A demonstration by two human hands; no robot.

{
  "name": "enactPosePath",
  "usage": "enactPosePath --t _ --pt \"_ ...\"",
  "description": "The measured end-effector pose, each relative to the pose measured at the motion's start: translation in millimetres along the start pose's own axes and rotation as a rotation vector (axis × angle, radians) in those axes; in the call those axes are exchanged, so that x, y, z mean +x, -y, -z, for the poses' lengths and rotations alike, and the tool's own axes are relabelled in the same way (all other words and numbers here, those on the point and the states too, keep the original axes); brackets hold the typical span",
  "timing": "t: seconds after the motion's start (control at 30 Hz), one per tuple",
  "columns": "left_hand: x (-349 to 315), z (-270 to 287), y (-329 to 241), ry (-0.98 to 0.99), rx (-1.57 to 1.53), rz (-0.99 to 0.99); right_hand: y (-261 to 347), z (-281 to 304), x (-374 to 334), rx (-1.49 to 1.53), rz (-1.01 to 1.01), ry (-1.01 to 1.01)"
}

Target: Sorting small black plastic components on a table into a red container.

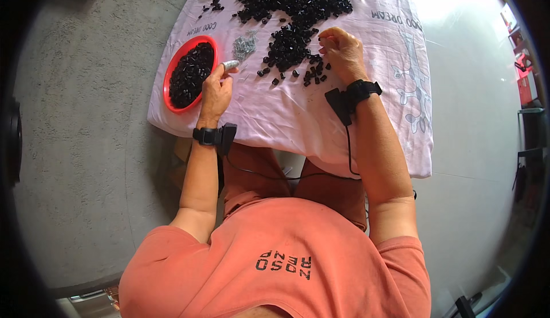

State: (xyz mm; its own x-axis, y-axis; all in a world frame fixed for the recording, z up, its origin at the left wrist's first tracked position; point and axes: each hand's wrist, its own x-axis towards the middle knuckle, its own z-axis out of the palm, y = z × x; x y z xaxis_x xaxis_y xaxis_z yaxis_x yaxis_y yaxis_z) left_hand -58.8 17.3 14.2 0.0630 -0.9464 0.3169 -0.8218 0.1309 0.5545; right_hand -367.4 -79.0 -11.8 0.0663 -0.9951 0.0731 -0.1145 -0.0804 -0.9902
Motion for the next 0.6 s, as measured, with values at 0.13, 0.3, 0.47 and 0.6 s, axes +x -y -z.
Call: enactPosePath --t 0.13,0.3,0.47,0.6 --pt "14 -10 5 0.027 -0.027 -0.039 -4 -1 2 0.018 0.059 -0.039" --pt "15 -8 0 0.088 -0.085 0.049 -4 0 1 0.033 0.065 -0.034" --pt "13 -3 -3 0.064 -0.049 0.039 -1 -2 0 0.017 0.066 -0.035" --pt "14 -4 -6 0.069 -0.084 0.041 -2 -1 0 0.027 0.072 -0.036"
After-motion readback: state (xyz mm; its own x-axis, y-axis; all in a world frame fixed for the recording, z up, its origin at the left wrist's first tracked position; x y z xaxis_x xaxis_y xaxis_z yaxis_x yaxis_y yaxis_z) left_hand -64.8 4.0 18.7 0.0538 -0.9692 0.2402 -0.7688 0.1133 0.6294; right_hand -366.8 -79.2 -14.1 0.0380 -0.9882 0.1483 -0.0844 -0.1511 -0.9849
